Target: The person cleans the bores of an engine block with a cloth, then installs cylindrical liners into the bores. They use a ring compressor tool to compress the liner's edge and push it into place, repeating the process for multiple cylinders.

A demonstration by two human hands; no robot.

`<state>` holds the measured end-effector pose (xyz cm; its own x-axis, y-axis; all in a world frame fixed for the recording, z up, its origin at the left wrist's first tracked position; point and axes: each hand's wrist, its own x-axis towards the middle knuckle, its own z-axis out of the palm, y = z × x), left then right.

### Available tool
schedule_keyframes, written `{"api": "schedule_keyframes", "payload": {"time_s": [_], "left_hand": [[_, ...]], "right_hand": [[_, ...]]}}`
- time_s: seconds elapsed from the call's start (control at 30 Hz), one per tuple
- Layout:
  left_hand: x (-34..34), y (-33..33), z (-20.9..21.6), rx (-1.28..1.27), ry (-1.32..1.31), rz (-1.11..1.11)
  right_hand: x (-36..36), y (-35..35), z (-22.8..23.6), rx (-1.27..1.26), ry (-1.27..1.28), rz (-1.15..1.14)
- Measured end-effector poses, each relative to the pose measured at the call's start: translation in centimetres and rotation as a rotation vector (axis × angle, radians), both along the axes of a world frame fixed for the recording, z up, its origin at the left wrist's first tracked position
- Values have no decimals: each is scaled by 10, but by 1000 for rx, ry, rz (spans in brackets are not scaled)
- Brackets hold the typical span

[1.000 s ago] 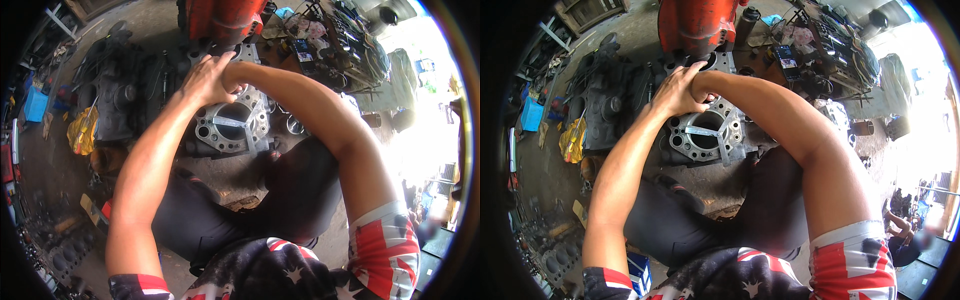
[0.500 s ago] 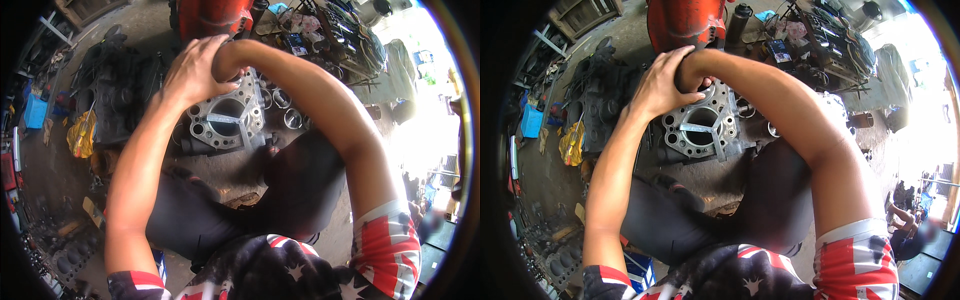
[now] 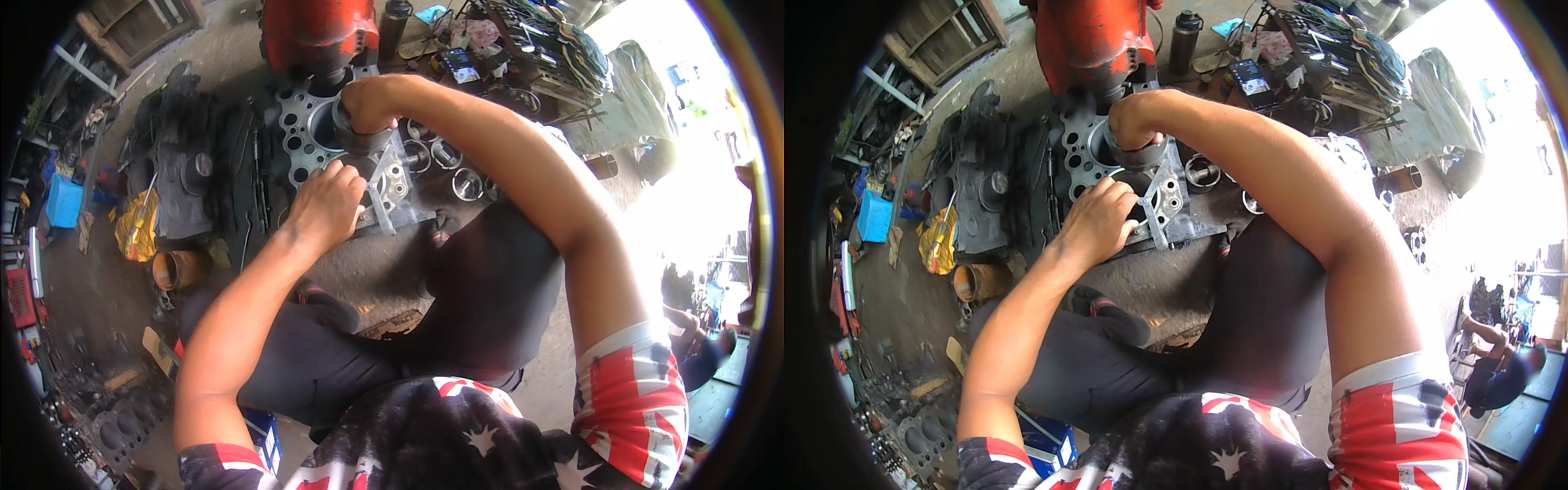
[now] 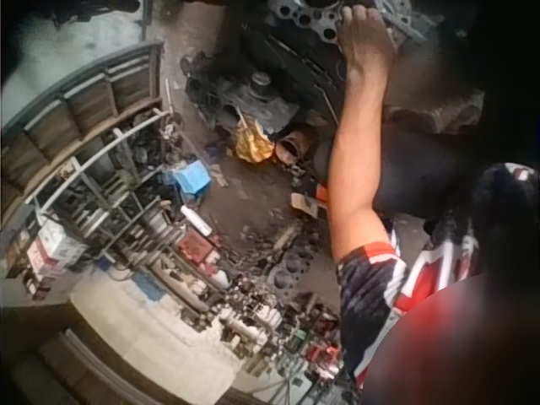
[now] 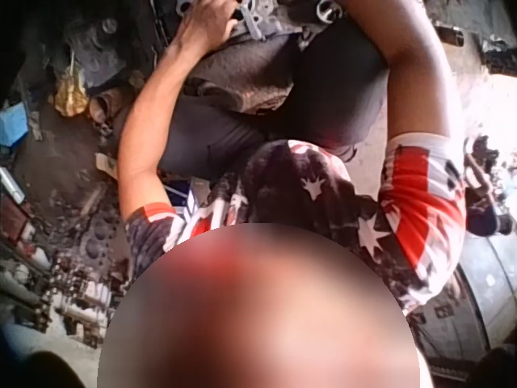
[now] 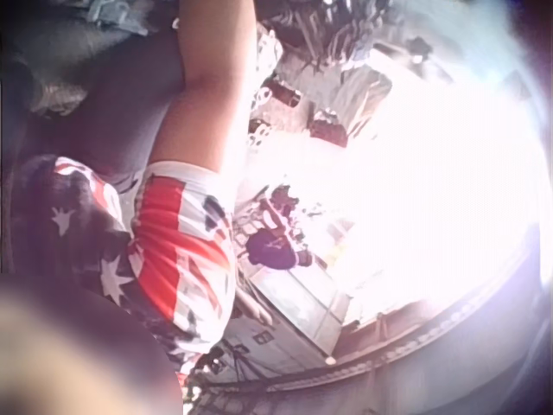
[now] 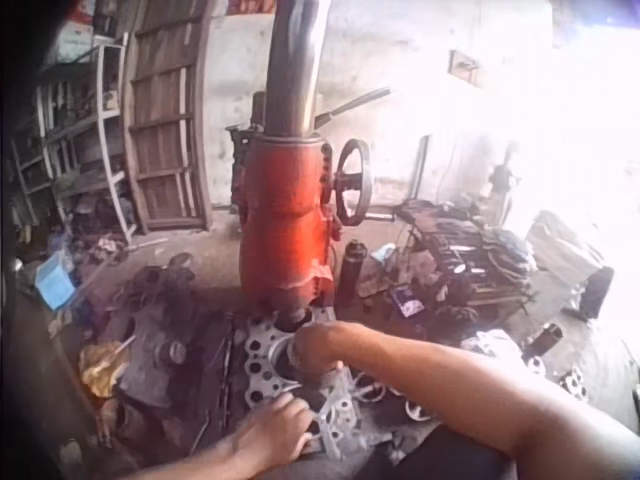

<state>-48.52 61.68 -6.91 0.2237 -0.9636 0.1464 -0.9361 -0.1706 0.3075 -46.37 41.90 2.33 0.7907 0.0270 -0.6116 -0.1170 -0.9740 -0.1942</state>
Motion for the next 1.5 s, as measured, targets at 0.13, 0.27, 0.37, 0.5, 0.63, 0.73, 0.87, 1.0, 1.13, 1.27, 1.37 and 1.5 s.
{"api": "schedule_keyframes", "payload": {"time_s": [0.13, 0.27, 0.37, 0.5, 0.63, 0.73, 0.87, 1.0, 1.13, 1.27, 1.37, 1.5], "left_hand": [[6, -13, -19, -13, -149, -14], [4, -11, -2, -93, -40, -33], [-11, 5, 27, -252, 294, 26], [-31, 8, 53, -307, 985, 271], [-43, -5, 62, -355, 1283, 277], [-49, -12, 64, -326, 1279, 164], [-53, -18, 63, -223, 1290, 187], [-59, -19, 59, -92, 1282, 167], [-63, -18, 57, -100, 1268, 119], [-64, -18, 55, -163, 1337, 85], [-60, -15, 54, -140, 1407, 127], [-56, -15, 56, -156, 1406, 150]], "right_hand": [[-30, -8, 34, -53, -300, -2], [-102, -11, 51, 91, -631, -170], [-172, 5, 43, 285, -761, -320], [-219, 34, 17, 759, -629, -857], [-216, 32, 1, 1357, -659, -1134], [-210, 27, -3, 1502, -720, -1229], [-207, 23, -7, 1567, -808, -1287], [-205, 25, -10, 1567, -835, -1287], [-204, 29, -9, 1416, -799, -1214], [-202, 30, -7, 1371, -770, -1175], [-202, 32, -7, 1375, -765, -1169], [-202, 33, -7, 1378, -814, -1170]]}}
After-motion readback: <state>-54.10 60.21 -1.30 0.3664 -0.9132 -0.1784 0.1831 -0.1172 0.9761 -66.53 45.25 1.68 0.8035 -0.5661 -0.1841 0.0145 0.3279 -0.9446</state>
